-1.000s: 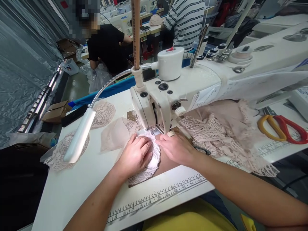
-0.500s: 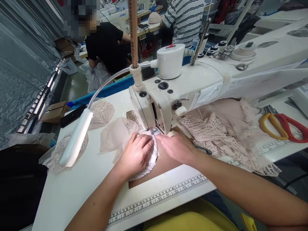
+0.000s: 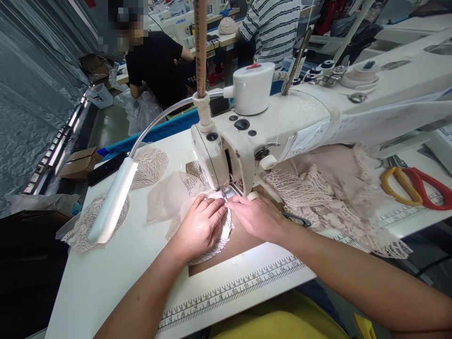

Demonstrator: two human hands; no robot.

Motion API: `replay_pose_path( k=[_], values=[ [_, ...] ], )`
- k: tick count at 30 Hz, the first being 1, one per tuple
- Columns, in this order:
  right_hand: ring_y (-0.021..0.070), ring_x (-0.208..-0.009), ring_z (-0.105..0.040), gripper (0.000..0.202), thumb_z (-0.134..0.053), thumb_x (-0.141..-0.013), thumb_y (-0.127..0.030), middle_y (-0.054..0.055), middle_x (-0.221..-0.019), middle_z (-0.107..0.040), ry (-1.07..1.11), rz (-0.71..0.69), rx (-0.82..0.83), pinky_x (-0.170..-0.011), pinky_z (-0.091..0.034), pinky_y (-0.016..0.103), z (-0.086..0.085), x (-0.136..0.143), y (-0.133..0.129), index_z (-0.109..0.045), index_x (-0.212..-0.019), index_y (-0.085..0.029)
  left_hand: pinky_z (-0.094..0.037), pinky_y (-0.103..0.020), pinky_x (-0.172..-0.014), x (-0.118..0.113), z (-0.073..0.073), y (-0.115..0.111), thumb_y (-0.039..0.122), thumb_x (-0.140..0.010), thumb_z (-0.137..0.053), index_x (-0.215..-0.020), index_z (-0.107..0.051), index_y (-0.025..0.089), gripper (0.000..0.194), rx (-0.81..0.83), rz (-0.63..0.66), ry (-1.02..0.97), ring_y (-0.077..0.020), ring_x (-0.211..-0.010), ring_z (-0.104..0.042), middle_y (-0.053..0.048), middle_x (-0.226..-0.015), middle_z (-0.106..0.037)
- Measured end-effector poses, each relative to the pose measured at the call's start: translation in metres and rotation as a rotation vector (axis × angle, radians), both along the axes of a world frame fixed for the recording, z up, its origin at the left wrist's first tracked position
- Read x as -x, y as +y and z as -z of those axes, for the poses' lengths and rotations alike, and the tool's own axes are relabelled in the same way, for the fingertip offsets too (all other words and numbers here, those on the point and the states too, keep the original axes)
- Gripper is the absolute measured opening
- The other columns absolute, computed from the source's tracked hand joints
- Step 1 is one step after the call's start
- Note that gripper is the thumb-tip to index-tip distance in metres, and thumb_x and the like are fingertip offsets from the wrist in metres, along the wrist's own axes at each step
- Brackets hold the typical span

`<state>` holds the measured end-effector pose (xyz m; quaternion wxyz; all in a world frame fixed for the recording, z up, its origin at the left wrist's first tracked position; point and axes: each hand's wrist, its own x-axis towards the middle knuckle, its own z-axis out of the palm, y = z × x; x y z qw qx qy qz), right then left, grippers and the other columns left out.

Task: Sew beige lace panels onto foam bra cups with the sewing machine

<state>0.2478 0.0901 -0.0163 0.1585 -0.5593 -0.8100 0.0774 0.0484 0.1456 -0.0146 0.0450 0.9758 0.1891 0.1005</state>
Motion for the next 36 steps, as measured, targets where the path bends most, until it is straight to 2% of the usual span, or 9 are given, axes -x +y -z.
replay_pose_path(
  k=[5, 14, 25, 36],
  values=[
    [0.0166, -0.072, -0.052, 0.030, -0.045, -0.086, -0.012, 0.006, -0.086, -0.066, -0.058, 0.009, 0.025, -0.058, -0.030, 0.028, 0.001, 0.001, 0.001, -0.067, -0.107, -0.017, -0.034, -0.054, -0.103, 0.001, -0.001, 0.002, 0.018, -0.090, -0.043, -0.125, -0.054, 0.016, 0.037, 0.021, -0.006, -0.013, -0.0274, -0.108, -0.055, -0.013, -0.127, -0.059],
    [0.0168, -0.071, -0.051, 0.032, -0.042, -0.088, -0.013, 0.008, -0.084, -0.064, -0.068, 0.035, 0.076, -0.058, -0.030, 0.028, 0.001, 0.002, 0.004, -0.066, -0.110, -0.015, -0.035, -0.056, -0.102, -0.002, 0.001, 0.003, 0.019, -0.090, -0.044, -0.126, -0.054, 0.012, 0.038, 0.006, -0.025, -0.006, -0.0300, -0.112, -0.052, -0.014, -0.129, -0.058],
    [0.0176, -0.071, -0.053, 0.034, -0.042, -0.087, -0.015, 0.009, -0.089, -0.064, -0.125, 0.094, 0.096, -0.056, -0.031, 0.027, 0.001, 0.006, 0.005, -0.066, -0.111, -0.019, -0.041, -0.052, -0.097, -0.004, 0.005, 0.005, 0.016, -0.090, -0.044, -0.125, -0.053, 0.011, 0.037, -0.016, -0.024, -0.023, -0.0290, -0.109, -0.053, -0.017, -0.127, -0.058],
    [0.0173, -0.072, -0.052, 0.034, -0.043, -0.086, -0.013, 0.009, -0.087, -0.064, -0.091, 0.071, 0.077, -0.057, -0.032, 0.026, 0.005, 0.004, 0.005, -0.067, -0.109, -0.018, -0.044, -0.048, -0.097, 0.000, 0.013, 0.013, 0.013, -0.089, -0.045, -0.126, -0.053, 0.014, 0.038, 0.010, -0.015, -0.064, -0.0265, -0.111, -0.053, -0.011, -0.129, -0.058]
  ],
)
